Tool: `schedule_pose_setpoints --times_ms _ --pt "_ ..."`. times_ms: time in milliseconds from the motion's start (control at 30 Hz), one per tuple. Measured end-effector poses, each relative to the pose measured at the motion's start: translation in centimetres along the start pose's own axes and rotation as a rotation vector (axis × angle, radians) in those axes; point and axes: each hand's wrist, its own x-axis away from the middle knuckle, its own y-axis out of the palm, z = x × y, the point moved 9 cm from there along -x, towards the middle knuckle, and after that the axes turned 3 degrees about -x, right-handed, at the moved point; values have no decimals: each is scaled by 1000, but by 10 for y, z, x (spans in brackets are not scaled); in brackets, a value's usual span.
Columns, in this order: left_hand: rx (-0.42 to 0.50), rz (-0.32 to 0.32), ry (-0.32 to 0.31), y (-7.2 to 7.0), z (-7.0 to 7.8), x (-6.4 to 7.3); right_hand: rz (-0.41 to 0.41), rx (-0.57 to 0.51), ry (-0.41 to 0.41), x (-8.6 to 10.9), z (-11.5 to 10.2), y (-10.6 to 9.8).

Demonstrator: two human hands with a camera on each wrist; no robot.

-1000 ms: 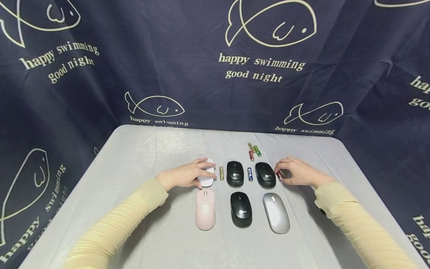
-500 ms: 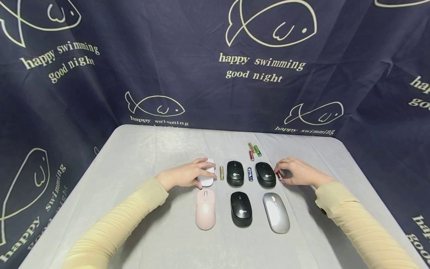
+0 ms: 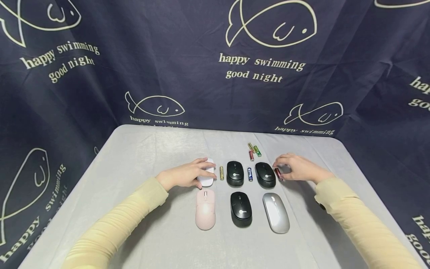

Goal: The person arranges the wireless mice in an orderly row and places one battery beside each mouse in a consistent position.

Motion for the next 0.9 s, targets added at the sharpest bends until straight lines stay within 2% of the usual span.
schedule_pose_setpoints --times_ms 400,667,900 --pt "0 -2 -3 -2 1 1 -17 50 35 -23 -2 -8" --pt "-5 -13 -13 1 0 0 -68 66 106 -45 -8 -5" --pt "-2 -5 -10 0 0 0 -65 75 115 -61 -9 -3"
